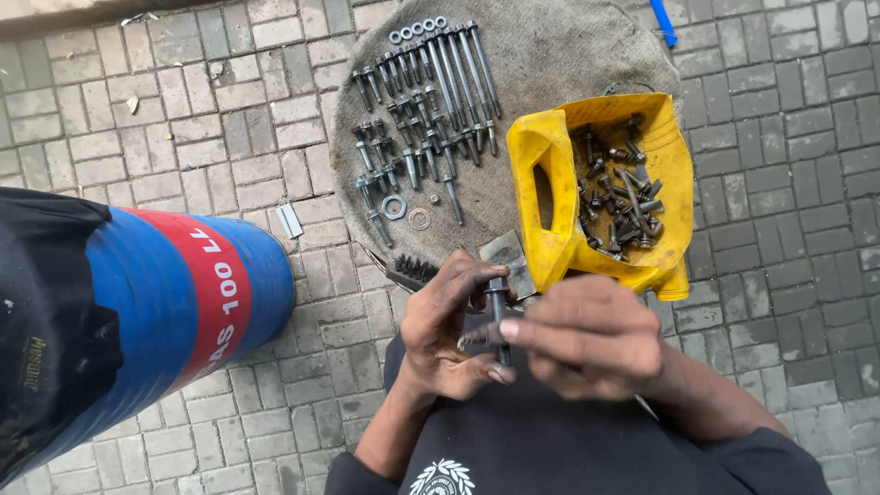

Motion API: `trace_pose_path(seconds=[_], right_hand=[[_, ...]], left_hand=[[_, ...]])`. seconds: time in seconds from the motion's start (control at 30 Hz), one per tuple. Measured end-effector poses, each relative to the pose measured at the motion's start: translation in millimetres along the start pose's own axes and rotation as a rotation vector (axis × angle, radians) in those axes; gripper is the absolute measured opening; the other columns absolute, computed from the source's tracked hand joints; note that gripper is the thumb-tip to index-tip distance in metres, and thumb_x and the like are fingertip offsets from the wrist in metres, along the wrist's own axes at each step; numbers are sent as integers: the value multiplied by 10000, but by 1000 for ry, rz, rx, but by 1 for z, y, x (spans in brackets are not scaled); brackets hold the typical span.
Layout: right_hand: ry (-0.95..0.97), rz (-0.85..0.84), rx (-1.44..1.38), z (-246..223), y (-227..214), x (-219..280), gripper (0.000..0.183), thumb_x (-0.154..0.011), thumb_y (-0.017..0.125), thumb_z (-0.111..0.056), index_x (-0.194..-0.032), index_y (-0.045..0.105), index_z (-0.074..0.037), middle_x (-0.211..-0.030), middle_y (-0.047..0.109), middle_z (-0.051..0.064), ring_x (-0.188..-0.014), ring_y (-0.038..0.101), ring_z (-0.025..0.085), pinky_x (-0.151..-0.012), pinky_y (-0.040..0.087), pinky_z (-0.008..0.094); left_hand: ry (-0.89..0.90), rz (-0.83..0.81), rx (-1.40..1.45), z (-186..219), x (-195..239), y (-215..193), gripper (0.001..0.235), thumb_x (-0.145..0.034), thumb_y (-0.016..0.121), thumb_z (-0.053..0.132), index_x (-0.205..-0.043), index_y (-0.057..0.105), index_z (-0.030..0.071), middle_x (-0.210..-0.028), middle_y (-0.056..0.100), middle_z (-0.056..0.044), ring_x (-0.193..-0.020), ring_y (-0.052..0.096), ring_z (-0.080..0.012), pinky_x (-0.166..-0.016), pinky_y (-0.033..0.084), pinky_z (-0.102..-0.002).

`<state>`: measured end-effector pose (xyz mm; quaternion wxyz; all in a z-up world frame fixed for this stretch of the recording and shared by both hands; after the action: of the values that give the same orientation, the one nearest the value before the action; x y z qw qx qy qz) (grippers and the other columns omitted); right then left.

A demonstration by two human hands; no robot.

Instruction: The person uses a wire brush to scrub a bolt held in the left hand, rotating it to clean the threads and head. The person then picks up a nut and scrubs it with the brush. The person continues to scrub the bolt and nut repeatedly.

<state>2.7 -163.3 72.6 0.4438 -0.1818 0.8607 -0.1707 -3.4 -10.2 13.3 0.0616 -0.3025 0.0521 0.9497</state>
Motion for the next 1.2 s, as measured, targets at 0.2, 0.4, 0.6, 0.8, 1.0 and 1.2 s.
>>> trace_pose_path(seconds=[0.2,0.4,0.6,0.8,1.0,1.2], right_hand=[[12,7,-13,12,-3,-8,161,-935,657,-16,-1072,681,65,-845,677,109,-583,664,177,-545,527,296],[32,9,12,18,-1,-11,185,-943,646,-44,-1088,685,64,-828,674,109,-594,664,189,-548,512,311],[28,33,70,19,0,-18,177,-967,621,-82,-1041,695,59,-836,676,133,-609,684,214,-547,538,327],[29,30,22,21,-3,-19,167,-972,614,-87,-1052,678,44,-824,659,139,-571,609,219,-535,485,329],[20,54,58,20,-2,-13,152,-930,675,-51,-1059,715,19,-878,676,97,-580,633,185,-549,504,329],[5,51,-1,20,3,-23,144,-957,639,-78,-1029,693,34,-826,678,112,-543,584,179,-510,464,295]], left_hand=[[23,13,-17,-6,-14,-2,712,-973,619,606,-1271,577,-39,-947,696,-128,-823,647,-251,-783,514,-380],[25,42,-7,-6,-17,-3,742,-965,628,605,-1253,571,-77,-1044,683,-167,-855,670,-283,-789,518,-408],[47,59,26,-9,-16,-3,727,-998,598,590,-1248,563,-92,-1072,672,-178,-863,659,-286,-791,521,-414],[40,63,8,-6,-21,-2,718,-1011,579,607,-1263,572,-66,-1063,678,-166,-882,668,-286,-807,535,-403],[-43,21,11,2,-33,-4,718,-1050,525,631,-1242,577,-58,-1122,715,-168,-952,693,-308,-893,550,-438],[-15,48,62,-13,-30,-6,689,-1049,564,614,-1319,549,-20,-1151,728,-215,-1043,765,-310,-979,521,-450]])
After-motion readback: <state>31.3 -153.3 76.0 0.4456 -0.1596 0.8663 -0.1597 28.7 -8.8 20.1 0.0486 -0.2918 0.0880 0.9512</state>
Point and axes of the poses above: each hand's wrist, its own x-axis away from the middle knuckle, its own y-axis out of the palm, z = x × y, the point moved 4 cm from there along -x, towards the middle knuckle
